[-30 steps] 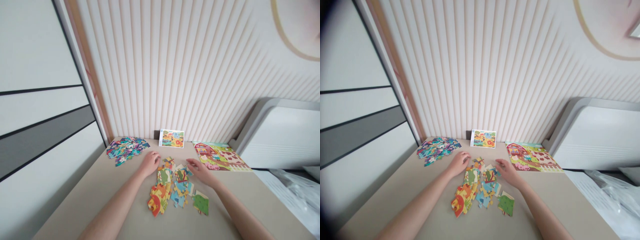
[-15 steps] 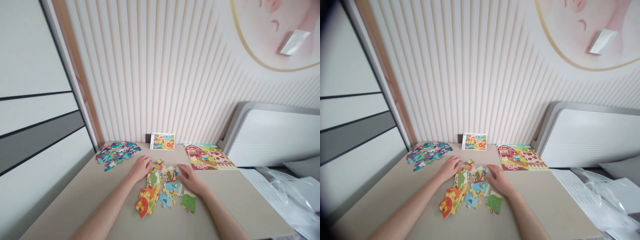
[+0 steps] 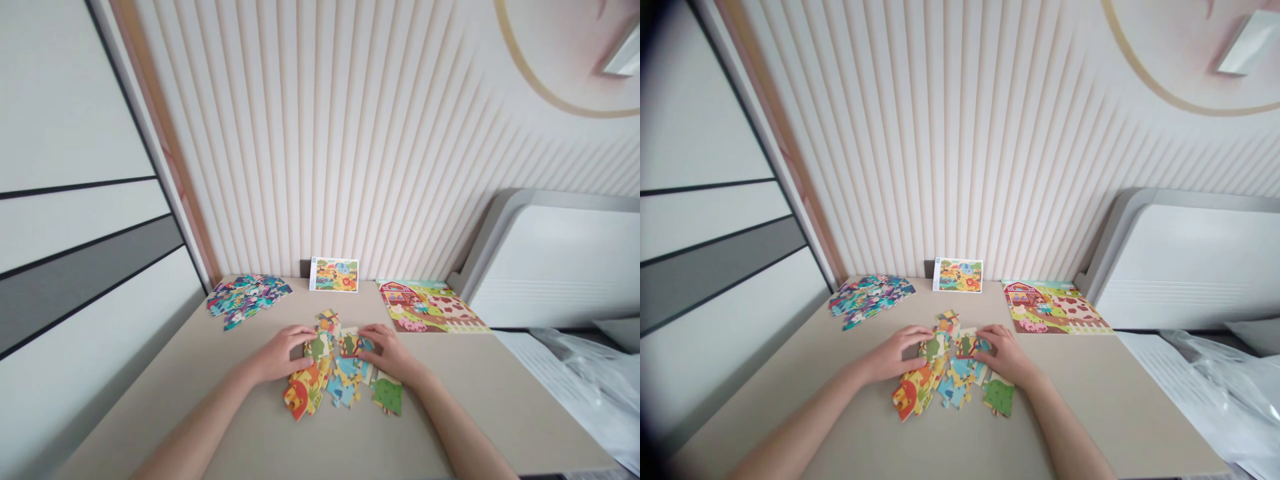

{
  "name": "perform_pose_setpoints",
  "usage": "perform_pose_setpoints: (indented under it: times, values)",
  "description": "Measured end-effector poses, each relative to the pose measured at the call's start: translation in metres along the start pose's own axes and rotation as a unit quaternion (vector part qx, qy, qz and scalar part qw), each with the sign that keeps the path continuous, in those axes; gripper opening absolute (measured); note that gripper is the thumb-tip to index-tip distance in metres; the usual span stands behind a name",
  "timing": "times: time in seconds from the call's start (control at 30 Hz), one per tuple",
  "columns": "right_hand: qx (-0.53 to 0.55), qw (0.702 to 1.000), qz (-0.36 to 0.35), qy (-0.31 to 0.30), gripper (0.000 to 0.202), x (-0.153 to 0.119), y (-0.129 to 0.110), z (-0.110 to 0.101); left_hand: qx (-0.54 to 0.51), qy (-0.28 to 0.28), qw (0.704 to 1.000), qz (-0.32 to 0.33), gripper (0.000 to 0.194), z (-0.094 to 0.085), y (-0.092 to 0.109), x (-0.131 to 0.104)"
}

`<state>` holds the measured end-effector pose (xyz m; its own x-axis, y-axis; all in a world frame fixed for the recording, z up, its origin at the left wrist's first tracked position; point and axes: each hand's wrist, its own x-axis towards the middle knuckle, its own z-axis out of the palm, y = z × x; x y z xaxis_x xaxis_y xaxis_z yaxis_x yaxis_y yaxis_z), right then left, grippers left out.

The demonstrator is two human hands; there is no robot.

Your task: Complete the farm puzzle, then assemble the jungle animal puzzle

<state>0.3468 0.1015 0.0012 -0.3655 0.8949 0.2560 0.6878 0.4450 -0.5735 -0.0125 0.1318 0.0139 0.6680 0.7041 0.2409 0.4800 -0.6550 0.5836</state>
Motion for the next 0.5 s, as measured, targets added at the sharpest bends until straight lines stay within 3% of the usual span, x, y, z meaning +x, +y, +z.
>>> perform_pose_setpoints:
  times: [0.17, 0.5]
  values:
    - [0.009, 1.000, -0.012, -0.007, 0.035, -0.0008, -0.0063, -0.0048, 0.017, 0.021, 1.000, 0.013, 0.041, 0.0090, 0.0006, 0.0002]
    - [-0.002, 1.000, -0.001, -0.018, 0.051, -0.0034, -0.0001, -0.0018, 0.025, 0.034, 0.999, 0.002, 0.043, 0.0114, -0.0061, -0.0012]
